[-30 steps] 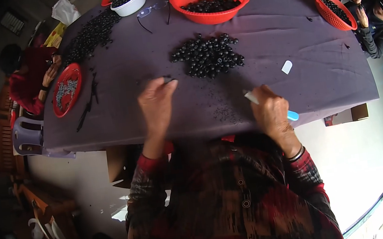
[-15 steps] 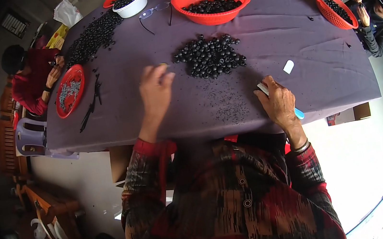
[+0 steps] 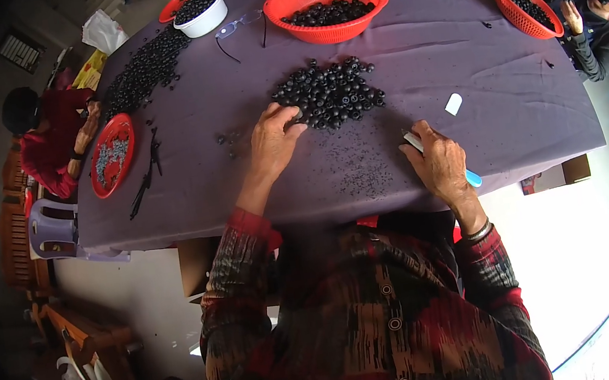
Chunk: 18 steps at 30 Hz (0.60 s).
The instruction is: The person assembles small black plastic components by hand at a workshop table.
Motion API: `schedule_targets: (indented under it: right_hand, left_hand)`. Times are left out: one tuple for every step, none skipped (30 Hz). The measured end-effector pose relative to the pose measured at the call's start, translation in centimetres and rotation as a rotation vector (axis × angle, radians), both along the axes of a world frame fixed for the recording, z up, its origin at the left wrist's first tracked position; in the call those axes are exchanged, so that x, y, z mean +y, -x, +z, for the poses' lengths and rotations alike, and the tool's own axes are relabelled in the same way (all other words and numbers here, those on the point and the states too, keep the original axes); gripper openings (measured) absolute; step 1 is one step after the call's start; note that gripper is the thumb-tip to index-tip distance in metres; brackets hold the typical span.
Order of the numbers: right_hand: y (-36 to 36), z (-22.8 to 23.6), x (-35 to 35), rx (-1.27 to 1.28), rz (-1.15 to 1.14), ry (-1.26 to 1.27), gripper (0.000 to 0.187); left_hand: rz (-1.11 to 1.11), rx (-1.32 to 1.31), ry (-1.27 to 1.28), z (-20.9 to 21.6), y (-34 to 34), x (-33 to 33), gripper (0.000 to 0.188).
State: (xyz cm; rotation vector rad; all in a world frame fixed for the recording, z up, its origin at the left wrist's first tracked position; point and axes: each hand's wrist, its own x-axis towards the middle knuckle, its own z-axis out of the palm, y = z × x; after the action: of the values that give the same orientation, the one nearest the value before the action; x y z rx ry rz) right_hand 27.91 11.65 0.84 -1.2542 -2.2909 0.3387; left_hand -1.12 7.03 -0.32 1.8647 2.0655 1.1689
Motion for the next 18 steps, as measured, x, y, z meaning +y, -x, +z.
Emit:
schedule_targets:
  right_hand:
    - [0.0, 0.1, 0.0, 0.0, 0.0, -0.002, 0.027]
    - [0.0, 0.1, 0.0, -0.015, -0.004, 0.024, 0.028]
    - [0.0, 0.1, 0.0, -0.03, -0.009, 0.051, 0.03]
    - [-0.1, 0.1, 0.0, -0.03, -0.009, 0.05, 0.03]
    - [-0.1, 0.1, -0.1, -0.028, -0.011, 0.056, 0.03]
    - [-0.2, 0.1, -0.1, -0.027, -0.012, 0.063, 0.029]
    - [-0.2, 0.2, -0.1, -0.029, -0.015, 0.065, 0.029]
    - [-0.1, 0.3, -0.2, -0.014, -0.012, 0.049, 0.027]
    - [0.0, 0.4, -0.4, -0.001, -0.009, 0.033, 0.025]
    - [0.1, 0.6, -0.7, -0.004, -0.013, 0.038, 0.025]
    - [0.3, 0.9, -1.1, 0.067, 0.002, 0.028, 0.023]
    - [0.8, 1.3, -1.6, 0.137, 0.022, 0.021, 0.021]
    - [1.3, 2.2, -2.3, 0.264, 0.098, -0.026, 0.019]
    - [1.7, 3.3, -3.1, 0.36, 0.152, 0.039, 0.02]
    - [2.0, 4.2, -3.7, 0.457, 0.205, 0.103, 0.022]
    - [2.2, 4.4, -4.0, 0.542, 0.284, 0.079, 0.026]
    - [2.4, 4.8, -4.3, 0.568, 0.33, 0.112, 0.028]
    - [2.6, 5.1, -4.5, 0.594, 0.376, 0.143, 0.03]
  left_hand:
    - [0.0, 0.0, -0.002, 0.1, 0.2, -0.1, 0.026]
    - [-0.033, -0.046, 0.012, 0.3, 0.4, -0.3, 0.026]
    - [-0.066, -0.092, 0.027, 0.5, 0.5, -0.4, 0.026]
    - [-0.066, -0.093, 0.026, 0.6, 0.5, -0.7, 0.026]
    - [-0.054, -0.048, 0.018, 0.8, 0.5, -1.0, 0.024]
    - [-0.04, -0.004, 0.011, 0.8, 0.3, -1.3, 0.022]
    - [-0.043, -0.006, 0.012, 0.7, 0.0, -1.6, 0.022]
    - [-0.062, -0.315, -0.024, 0.8, -0.7, -1.9, 0.017]
    - [-0.08, -0.623, -0.059, 0.8, -1.5, -2.4, 0.014]
    - [-0.082, -0.627, -0.054, 1.0, -2.3, -3.0, 0.014]
    - [-0.152, -0.935, -0.013, 2.1, -3.7, -3.6, 0.013]
    - [-0.213, -1.244, 0.03, 2.8, -4.8, -4.4, 0.013]
    - [-0.272, -1.297, 0.042, 2.7, -5.7, -4.8, 0.017]
    - [-0.277, -1.307, 0.053, 2.9, -6.6, -5.2, 0.017]
    - [-0.306, -1.368, 0.074, 3.5, -7.5, -5.5, 0.018]
    - [-0.337, -1.43, 0.096, 3.7, -8.3, -5.8, 0.019]
    - [-0.368, -1.42, 0.119, 3.6, -8.8, -6.0, 0.02]
    - [-0.371, -1.426, 0.125, 3.6, -9.3, -6.1, 0.02]
